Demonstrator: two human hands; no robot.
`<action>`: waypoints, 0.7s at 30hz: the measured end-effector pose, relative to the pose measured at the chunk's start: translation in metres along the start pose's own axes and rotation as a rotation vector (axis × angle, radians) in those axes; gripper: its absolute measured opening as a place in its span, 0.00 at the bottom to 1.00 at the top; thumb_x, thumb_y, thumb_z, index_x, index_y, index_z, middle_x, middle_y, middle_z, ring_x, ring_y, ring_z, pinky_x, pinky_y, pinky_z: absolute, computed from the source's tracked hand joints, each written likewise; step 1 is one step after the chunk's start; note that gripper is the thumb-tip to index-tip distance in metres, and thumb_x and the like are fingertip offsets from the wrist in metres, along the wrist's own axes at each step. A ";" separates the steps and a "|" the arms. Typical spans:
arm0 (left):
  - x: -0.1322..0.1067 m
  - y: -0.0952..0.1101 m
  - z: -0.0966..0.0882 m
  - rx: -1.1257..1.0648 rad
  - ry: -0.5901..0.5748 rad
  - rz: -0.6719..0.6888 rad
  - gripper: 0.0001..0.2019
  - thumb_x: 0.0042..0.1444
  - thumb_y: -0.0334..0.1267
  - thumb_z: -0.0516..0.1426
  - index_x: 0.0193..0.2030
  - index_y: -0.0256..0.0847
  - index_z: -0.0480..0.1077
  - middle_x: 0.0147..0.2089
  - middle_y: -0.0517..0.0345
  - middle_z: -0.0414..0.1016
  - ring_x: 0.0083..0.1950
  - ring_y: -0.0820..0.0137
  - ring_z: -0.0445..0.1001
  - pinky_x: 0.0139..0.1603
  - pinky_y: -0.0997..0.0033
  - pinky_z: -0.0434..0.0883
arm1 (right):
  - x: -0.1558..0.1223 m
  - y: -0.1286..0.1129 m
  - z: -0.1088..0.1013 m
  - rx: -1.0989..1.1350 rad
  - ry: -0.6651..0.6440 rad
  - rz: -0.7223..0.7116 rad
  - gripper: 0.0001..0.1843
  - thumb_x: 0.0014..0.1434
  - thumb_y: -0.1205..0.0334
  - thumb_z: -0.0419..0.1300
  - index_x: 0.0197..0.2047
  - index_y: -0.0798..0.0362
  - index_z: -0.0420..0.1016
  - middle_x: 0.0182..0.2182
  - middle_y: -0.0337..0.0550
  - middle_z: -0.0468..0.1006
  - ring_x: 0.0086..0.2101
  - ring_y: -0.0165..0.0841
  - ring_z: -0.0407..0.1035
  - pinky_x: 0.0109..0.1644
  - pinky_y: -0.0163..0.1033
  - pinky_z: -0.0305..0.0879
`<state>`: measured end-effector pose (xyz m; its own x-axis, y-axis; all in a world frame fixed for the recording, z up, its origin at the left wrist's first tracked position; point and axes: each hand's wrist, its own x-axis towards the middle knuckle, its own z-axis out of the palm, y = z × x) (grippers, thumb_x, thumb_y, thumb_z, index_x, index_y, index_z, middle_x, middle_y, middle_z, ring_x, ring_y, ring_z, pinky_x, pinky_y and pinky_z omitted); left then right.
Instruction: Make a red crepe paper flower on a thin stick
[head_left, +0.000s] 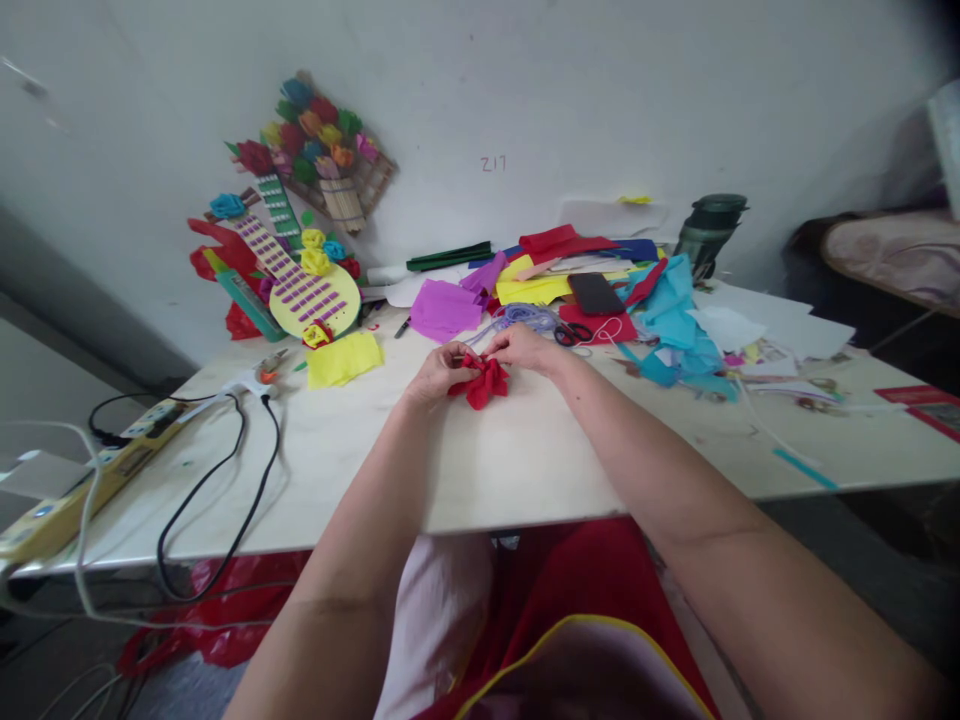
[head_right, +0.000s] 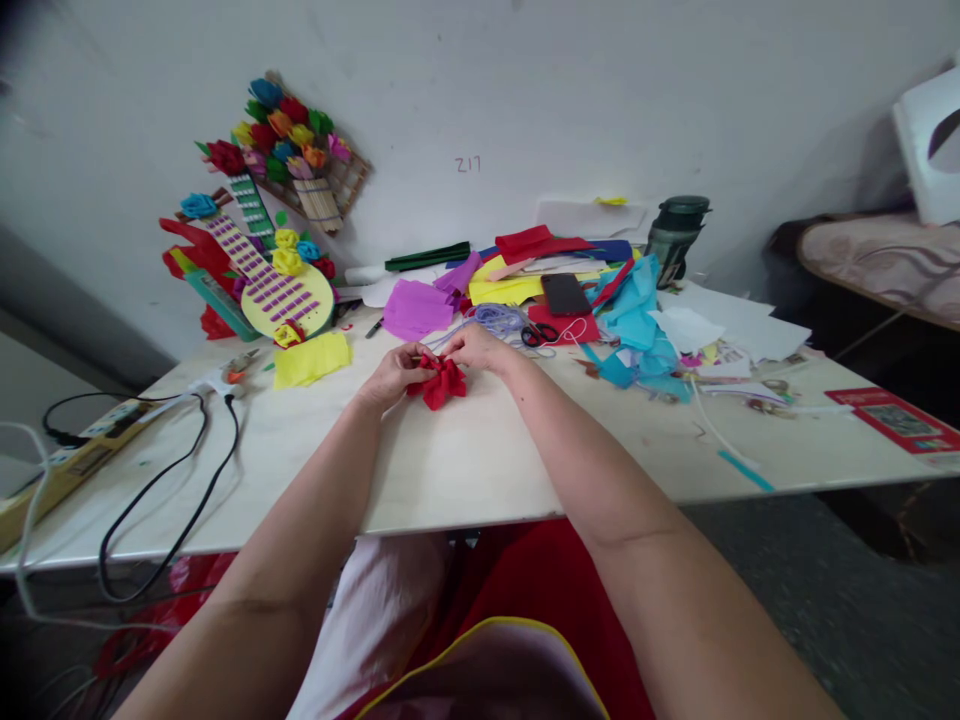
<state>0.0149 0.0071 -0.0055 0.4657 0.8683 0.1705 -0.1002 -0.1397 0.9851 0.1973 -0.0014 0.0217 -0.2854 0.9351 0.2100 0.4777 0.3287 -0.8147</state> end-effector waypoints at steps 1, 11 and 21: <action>0.000 0.001 0.000 -0.002 0.002 0.003 0.17 0.32 0.30 0.67 0.32 0.36 0.68 0.27 0.60 0.74 0.27 0.76 0.71 0.29 0.76 0.67 | -0.001 0.000 0.000 0.048 -0.017 0.023 0.10 0.44 0.71 0.58 0.30 0.61 0.80 0.17 0.37 0.71 0.21 0.24 0.59 0.27 0.32 0.57; 0.000 0.000 0.000 0.055 -0.007 0.004 0.17 0.33 0.30 0.67 0.32 0.35 0.68 0.28 0.59 0.74 0.26 0.76 0.71 0.28 0.77 0.66 | 0.001 0.005 -0.002 -0.106 -0.093 -0.006 0.10 0.49 0.65 0.56 0.24 0.60 0.78 0.17 0.35 0.67 0.22 0.24 0.56 0.30 0.33 0.54; 0.001 -0.001 0.000 0.012 -0.011 0.025 0.17 0.33 0.31 0.68 0.31 0.35 0.68 0.28 0.58 0.75 0.28 0.75 0.72 0.31 0.76 0.68 | 0.005 0.005 0.001 -0.181 0.015 -0.053 0.11 0.47 0.70 0.58 0.31 0.59 0.82 0.25 0.43 0.79 0.27 0.29 0.67 0.33 0.33 0.61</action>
<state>0.0156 0.0084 -0.0067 0.4729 0.8592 0.1954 -0.1013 -0.1673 0.9807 0.1977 0.0049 0.0181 -0.3022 0.9174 0.2588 0.6042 0.3944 -0.6924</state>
